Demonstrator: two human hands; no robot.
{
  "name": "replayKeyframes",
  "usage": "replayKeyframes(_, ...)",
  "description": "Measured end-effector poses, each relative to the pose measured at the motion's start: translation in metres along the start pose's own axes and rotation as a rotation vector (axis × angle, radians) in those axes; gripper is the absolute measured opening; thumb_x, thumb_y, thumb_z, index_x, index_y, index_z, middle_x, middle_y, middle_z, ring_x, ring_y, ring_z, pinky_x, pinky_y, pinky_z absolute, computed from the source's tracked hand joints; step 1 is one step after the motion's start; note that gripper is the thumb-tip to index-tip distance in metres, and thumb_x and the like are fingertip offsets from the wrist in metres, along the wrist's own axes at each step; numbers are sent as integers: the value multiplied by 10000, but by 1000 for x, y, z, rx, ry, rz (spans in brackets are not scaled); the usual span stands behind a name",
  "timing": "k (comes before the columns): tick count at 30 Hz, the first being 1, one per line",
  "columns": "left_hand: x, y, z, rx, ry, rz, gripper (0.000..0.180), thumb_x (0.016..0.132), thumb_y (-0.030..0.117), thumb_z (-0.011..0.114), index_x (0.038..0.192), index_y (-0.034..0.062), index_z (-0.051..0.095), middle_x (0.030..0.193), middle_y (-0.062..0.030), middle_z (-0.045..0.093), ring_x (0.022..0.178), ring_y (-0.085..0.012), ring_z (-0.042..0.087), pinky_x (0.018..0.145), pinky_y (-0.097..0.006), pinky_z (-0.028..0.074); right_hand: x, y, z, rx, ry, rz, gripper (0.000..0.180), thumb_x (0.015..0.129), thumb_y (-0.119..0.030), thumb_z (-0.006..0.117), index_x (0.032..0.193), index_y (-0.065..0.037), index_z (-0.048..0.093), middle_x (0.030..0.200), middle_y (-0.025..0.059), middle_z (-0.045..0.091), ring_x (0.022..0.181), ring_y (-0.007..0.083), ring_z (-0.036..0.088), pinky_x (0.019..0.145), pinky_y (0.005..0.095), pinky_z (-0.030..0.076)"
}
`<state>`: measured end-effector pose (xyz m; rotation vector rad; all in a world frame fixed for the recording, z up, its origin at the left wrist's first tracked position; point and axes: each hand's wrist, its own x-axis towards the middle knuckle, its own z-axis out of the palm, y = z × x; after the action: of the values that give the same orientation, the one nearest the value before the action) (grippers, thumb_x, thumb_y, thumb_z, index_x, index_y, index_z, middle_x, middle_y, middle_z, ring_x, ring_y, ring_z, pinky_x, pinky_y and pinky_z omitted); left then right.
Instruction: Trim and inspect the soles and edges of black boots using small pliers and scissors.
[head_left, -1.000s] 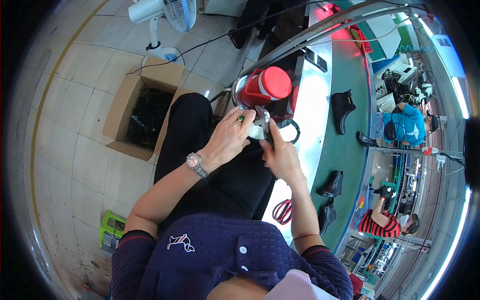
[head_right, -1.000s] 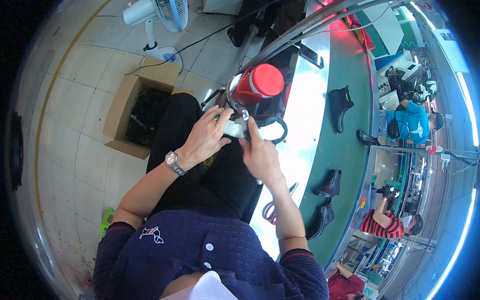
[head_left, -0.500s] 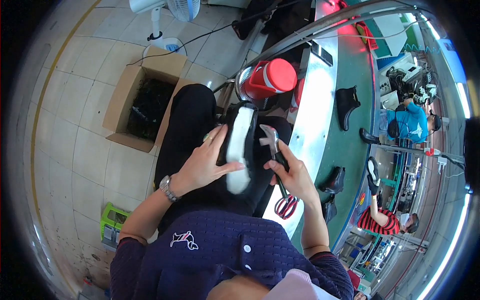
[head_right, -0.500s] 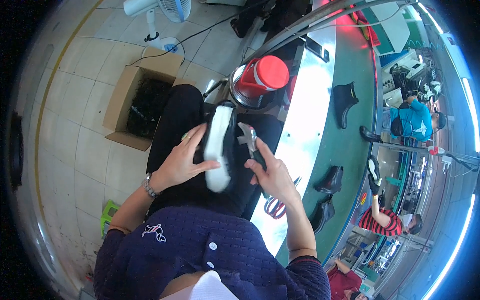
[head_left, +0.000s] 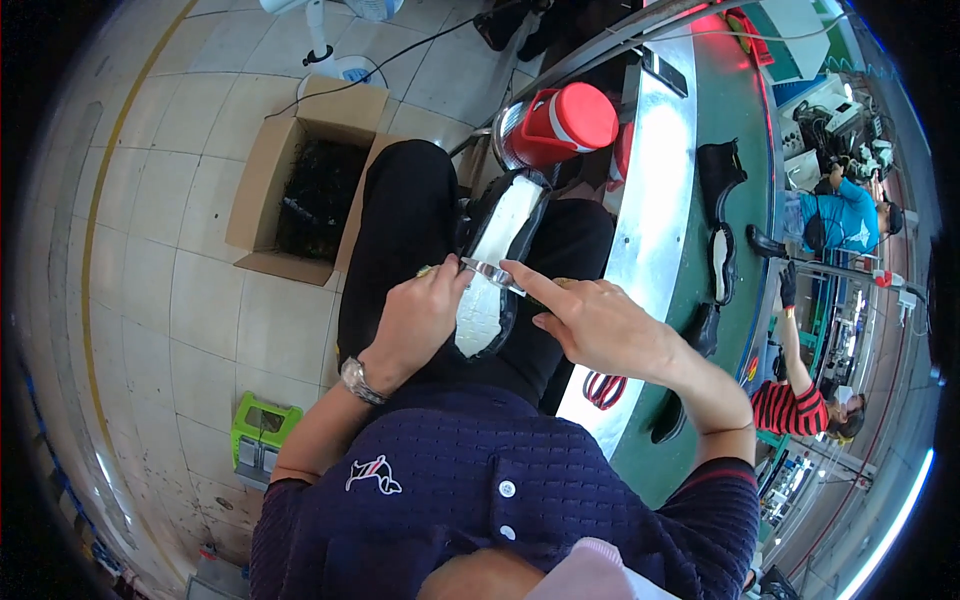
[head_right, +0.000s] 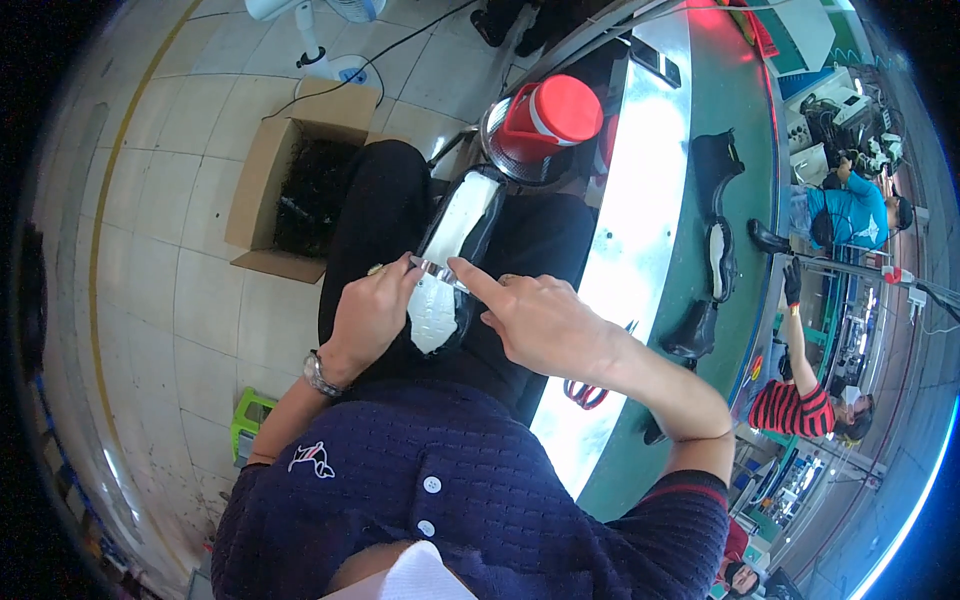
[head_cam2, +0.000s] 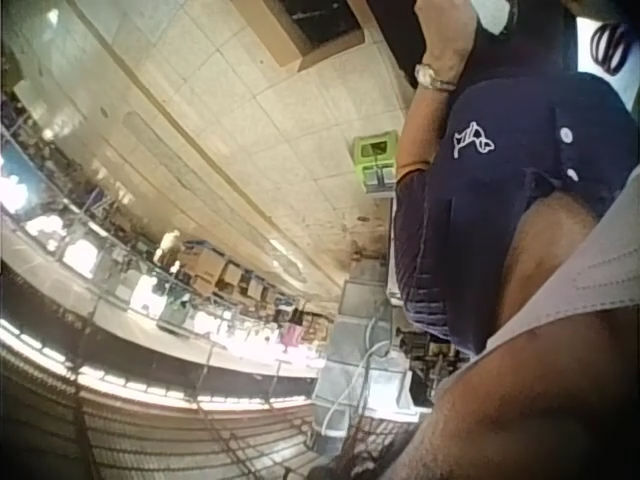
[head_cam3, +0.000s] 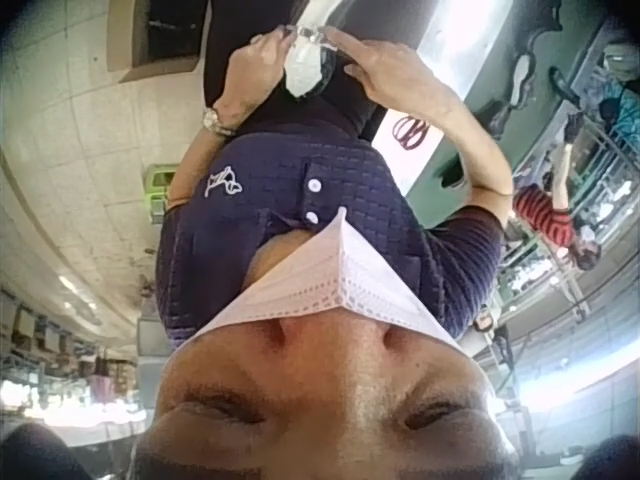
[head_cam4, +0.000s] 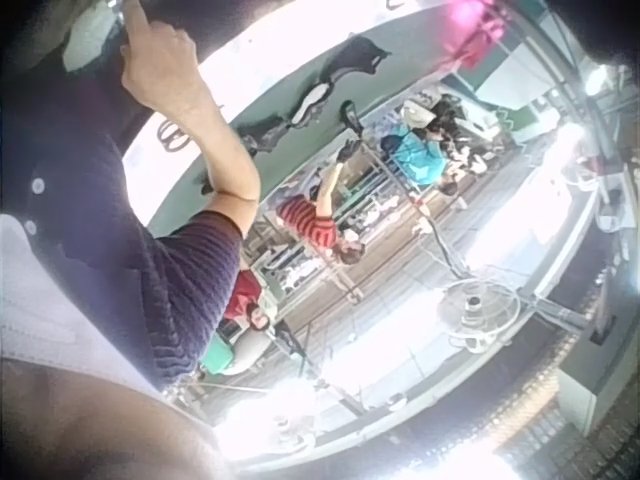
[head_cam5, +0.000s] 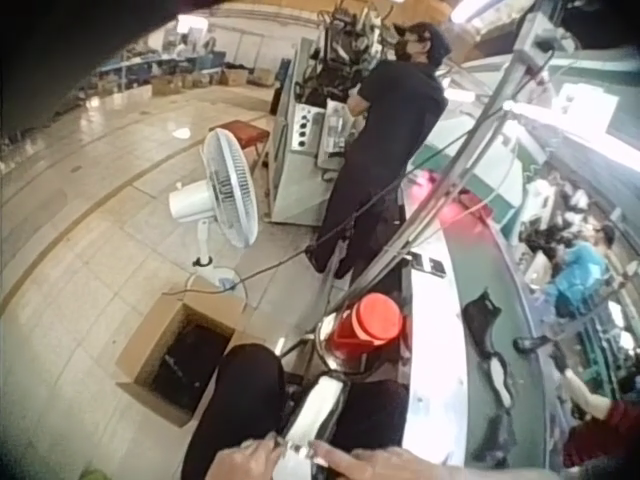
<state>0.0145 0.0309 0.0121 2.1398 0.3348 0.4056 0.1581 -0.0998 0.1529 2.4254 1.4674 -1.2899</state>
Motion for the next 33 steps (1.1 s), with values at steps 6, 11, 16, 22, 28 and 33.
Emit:
replayKeyframes(6, -4, -8, 9, 253, 72, 161, 327, 949, 189, 569, 1133, -76, 619, 731, -136, 659, 607, -219, 666, 554, -285, 540, 6, 13, 13, -41, 16, -96, 625, 932, -103, 556, 1483, -147, 263, 833, 215, 658, 675, 348, 671, 614, 422, 554)
replayKeyframes(11, 17, -4, -15, -956, -469, -655, 599, 961, 295, 578, 1472, 110, 328, 1246, -167, 574, 1048, -176, 613, 877, -313, 496, -1, 34, 42, 102, 175, -153, 624, 939, -143, 570, 1484, -209, 275, 808, 191, 662, 628, 325, 663, 580, 408, 561)
replayKeyframes(16, 37, -20, 30, -1626, -425, -733, 794, 927, 355, 619, 1545, 174, 155, 1480, -59, 358, 1282, -181, 424, 1067, -328, 344, -1, 42, 56, 114, 288, -162, 663, 886, -112, 635, 1463, -213, 324, 819, 165, 665, 584, 348, 632, 551, 433, 542)
replayKeyframes(22, 38, -7, 34, -1443, -349, -684, 800, 916, 294, 628, 1545, 162, 153, 1465, -101, 374, 1289, -178, 414, 1067, -329, 343, -3, 51, 25, 142, 118, -199, 664, 884, -123, 641, 1463, -208, 327, 775, 173, 661, 606, 342, 645, 571, 423, 536)
replayKeyframes(28, 35, -6, 27, -1294, -344, -668, 786, 921, 259, 629, 1545, 175, 158, 1397, -90, 446, 1223, -164, 464, 1032, -328, 369, 6, 31, -30, -72, 503, -330, 615, 904, -185, 624, 1458, -243, 363, 792, 166, 680, 643, 317, 676, 604, 369, 549)
replayKeyframes(33, 36, -12, 33, -1372, -342, -643, 798, 915, 245, 640, 1544, 174, 155, 1369, -78, 462, 1186, -140, 482, 989, -302, 404, 42, 51, -21, -332, 212, -32, 662, 935, -196, 593, 1503, -253, 258, 768, 162, 671, 608, 296, 663, 609, 368, 546)
